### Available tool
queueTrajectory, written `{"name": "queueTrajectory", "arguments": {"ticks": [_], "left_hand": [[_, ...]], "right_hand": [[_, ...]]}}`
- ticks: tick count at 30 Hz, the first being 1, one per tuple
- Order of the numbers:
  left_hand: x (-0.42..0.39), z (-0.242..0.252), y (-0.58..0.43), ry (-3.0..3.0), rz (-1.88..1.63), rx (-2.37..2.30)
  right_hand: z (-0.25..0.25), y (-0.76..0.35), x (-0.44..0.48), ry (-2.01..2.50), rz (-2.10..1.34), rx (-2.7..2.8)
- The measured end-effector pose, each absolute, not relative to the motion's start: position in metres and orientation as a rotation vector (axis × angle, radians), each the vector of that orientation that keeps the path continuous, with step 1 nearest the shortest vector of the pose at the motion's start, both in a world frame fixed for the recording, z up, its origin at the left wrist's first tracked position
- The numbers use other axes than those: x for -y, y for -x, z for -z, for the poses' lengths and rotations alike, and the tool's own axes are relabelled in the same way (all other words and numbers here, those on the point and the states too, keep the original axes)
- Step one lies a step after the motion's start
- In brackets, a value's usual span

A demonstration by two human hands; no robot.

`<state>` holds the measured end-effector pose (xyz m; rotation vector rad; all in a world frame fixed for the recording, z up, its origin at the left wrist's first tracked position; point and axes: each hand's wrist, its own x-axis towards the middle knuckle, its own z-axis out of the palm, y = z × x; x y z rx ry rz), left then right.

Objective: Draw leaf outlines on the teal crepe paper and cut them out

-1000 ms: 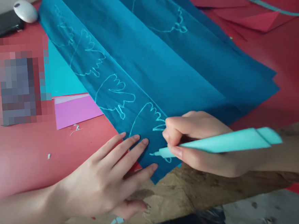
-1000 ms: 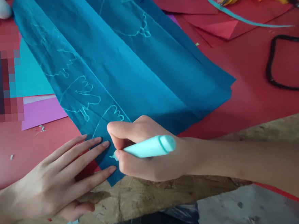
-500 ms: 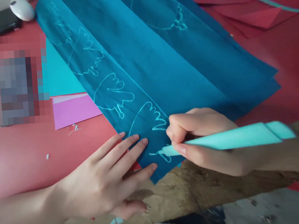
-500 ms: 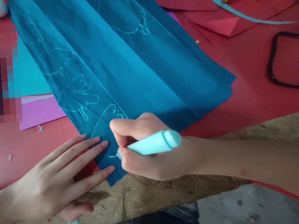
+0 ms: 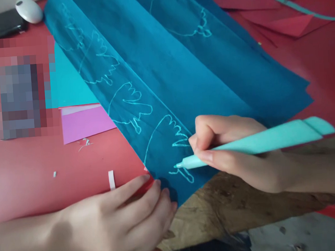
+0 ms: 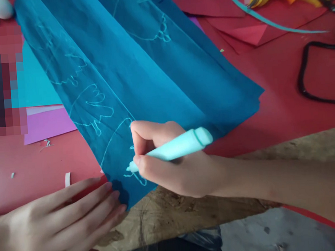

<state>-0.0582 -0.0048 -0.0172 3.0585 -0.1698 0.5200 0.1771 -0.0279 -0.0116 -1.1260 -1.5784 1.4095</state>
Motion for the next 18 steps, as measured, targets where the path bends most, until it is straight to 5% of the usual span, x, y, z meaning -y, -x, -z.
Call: {"name": "queueTrajectory", "arguments": {"ticks": [18], "left_hand": [[0.0064, 0.0175, 0.0578, -3.078, -0.617, 0.160]], "right_hand": [[0.0189, -0.1660, 0.0357, 1.017, -1.220, 1.785]]}}
